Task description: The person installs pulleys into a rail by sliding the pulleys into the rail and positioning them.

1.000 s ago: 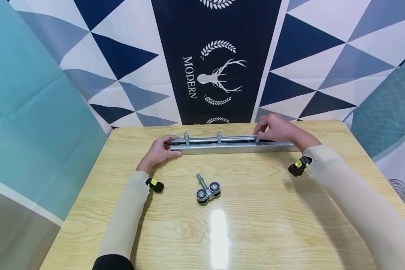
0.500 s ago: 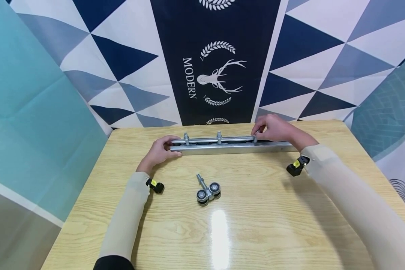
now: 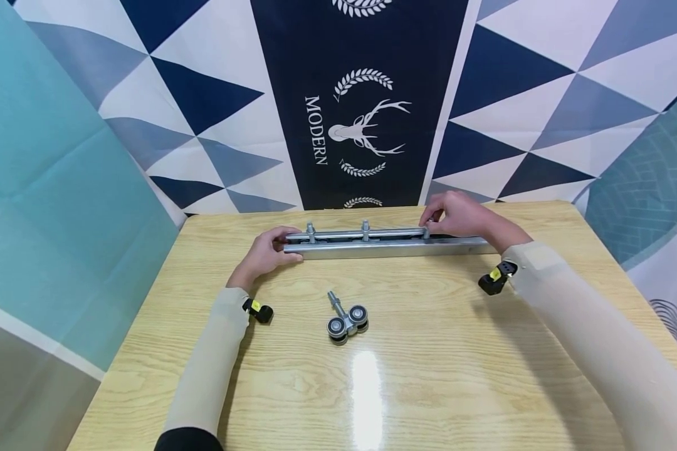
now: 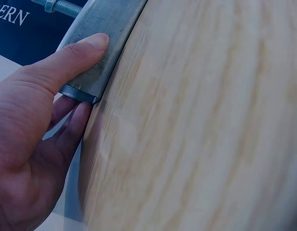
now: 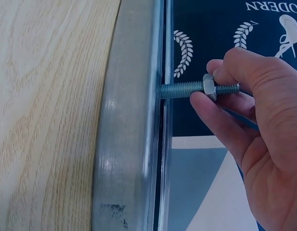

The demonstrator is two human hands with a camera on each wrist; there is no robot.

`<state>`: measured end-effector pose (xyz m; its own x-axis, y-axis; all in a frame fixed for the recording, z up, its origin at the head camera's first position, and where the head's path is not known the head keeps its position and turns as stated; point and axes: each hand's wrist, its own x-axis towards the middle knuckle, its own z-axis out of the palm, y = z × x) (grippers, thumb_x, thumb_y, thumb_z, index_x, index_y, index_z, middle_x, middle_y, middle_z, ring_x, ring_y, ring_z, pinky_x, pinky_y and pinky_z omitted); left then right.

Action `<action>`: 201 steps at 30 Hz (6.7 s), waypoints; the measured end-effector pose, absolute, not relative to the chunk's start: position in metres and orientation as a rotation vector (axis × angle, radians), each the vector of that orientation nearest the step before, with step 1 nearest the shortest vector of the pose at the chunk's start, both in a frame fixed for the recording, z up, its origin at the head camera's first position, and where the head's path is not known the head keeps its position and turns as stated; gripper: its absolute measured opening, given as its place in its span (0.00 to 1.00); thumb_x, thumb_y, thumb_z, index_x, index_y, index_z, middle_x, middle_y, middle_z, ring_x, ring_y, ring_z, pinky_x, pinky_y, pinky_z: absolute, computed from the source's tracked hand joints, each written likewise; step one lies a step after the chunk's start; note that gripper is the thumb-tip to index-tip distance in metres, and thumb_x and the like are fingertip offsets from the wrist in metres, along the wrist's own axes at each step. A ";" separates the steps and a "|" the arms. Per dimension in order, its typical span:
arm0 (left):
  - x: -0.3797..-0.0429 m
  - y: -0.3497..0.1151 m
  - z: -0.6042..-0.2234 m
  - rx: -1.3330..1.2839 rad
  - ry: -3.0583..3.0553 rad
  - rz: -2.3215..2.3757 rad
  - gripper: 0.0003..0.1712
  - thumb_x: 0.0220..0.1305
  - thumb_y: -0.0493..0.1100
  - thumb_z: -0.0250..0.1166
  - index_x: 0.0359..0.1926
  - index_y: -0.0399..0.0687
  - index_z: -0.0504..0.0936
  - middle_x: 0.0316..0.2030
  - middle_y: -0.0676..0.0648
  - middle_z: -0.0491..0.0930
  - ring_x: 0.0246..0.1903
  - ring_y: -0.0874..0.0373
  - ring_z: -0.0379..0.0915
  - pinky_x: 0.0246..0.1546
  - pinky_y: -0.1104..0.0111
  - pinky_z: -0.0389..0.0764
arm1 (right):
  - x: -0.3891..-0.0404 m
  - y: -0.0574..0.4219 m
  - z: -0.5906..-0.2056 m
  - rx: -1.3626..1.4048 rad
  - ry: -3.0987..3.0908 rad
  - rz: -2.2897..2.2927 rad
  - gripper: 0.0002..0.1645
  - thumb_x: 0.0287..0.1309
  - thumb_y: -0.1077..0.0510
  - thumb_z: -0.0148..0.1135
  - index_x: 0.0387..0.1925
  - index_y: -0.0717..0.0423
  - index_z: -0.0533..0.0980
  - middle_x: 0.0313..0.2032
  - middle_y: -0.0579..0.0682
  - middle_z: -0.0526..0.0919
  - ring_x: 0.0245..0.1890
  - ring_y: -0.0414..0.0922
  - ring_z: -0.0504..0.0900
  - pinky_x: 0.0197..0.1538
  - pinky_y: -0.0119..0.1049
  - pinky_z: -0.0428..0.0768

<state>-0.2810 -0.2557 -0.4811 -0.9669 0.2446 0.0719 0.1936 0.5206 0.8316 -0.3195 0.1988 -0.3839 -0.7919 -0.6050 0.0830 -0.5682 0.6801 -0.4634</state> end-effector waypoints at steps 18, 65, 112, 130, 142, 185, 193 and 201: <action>-0.279 -0.256 -0.477 0.386 2.713 1.426 0.35 0.48 0.50 0.80 0.59 0.57 0.80 0.50 0.43 0.80 0.43 0.49 0.73 0.47 0.57 0.75 | -0.320 0.208 -0.366 -0.836 2.763 -0.899 0.15 0.67 0.63 0.53 0.44 0.54 0.86 0.45 0.59 0.85 0.39 0.51 0.85 0.37 0.39 0.82; -0.276 -0.253 -0.474 0.372 2.712 1.415 0.34 0.49 0.49 0.80 0.60 0.56 0.80 0.50 0.44 0.80 0.43 0.50 0.72 0.47 0.58 0.75 | -0.252 0.122 -0.372 -1.480 2.484 -1.018 0.09 0.60 0.62 0.66 0.37 0.44 0.87 0.36 0.44 0.84 0.35 0.37 0.84 0.41 0.35 0.87; -0.278 -0.254 -0.477 0.347 2.725 1.424 0.34 0.50 0.48 0.79 0.60 0.57 0.79 0.51 0.42 0.79 0.46 0.47 0.71 0.50 0.55 0.74 | -0.230 0.039 -0.430 -1.364 2.049 -0.809 0.15 0.64 0.58 0.65 0.51 0.56 0.85 0.62 0.58 0.80 0.61 0.49 0.78 0.58 0.43 0.82; -0.276 -0.254 -0.475 0.350 2.712 1.442 0.34 0.50 0.48 0.79 0.60 0.57 0.79 0.51 0.42 0.80 0.46 0.48 0.71 0.49 0.57 0.73 | -0.226 0.024 -0.438 -1.398 2.213 -0.856 0.03 0.55 0.60 0.72 0.32 0.54 0.89 0.40 0.46 0.84 0.40 0.39 0.81 0.46 0.33 0.83; -0.273 -0.252 -0.472 0.374 2.719 1.433 0.33 0.51 0.46 0.79 0.60 0.54 0.80 0.51 0.42 0.80 0.45 0.48 0.73 0.48 0.57 0.75 | -0.227 0.024 -0.437 -1.357 2.222 -0.846 0.03 0.56 0.60 0.73 0.32 0.52 0.90 0.40 0.43 0.83 0.42 0.38 0.81 0.48 0.34 0.82; -0.276 -0.254 -0.476 0.382 2.699 1.455 0.34 0.49 0.48 0.80 0.60 0.57 0.80 0.50 0.42 0.80 0.43 0.49 0.74 0.47 0.57 0.76 | -0.230 0.042 -0.411 -1.362 2.477 -0.743 0.03 0.56 0.60 0.72 0.33 0.53 0.89 0.40 0.43 0.78 0.37 0.36 0.81 0.43 0.35 0.83; -0.277 -0.255 -0.476 0.372 2.692 1.456 0.35 0.49 0.49 0.80 0.60 0.56 0.80 0.50 0.42 0.80 0.42 0.49 0.72 0.46 0.59 0.75 | -0.225 0.047 -0.409 -1.448 2.445 -0.750 0.03 0.56 0.61 0.73 0.32 0.52 0.89 0.39 0.44 0.76 0.35 0.34 0.83 0.45 0.39 0.83; -0.276 -0.255 -0.476 0.368 2.685 1.453 0.35 0.49 0.49 0.80 0.59 0.57 0.80 0.49 0.43 0.79 0.42 0.49 0.71 0.45 0.58 0.74 | -0.221 0.052 -0.403 -1.458 2.485 -0.739 0.04 0.58 0.61 0.70 0.33 0.51 0.89 0.40 0.43 0.74 0.37 0.35 0.82 0.45 0.39 0.84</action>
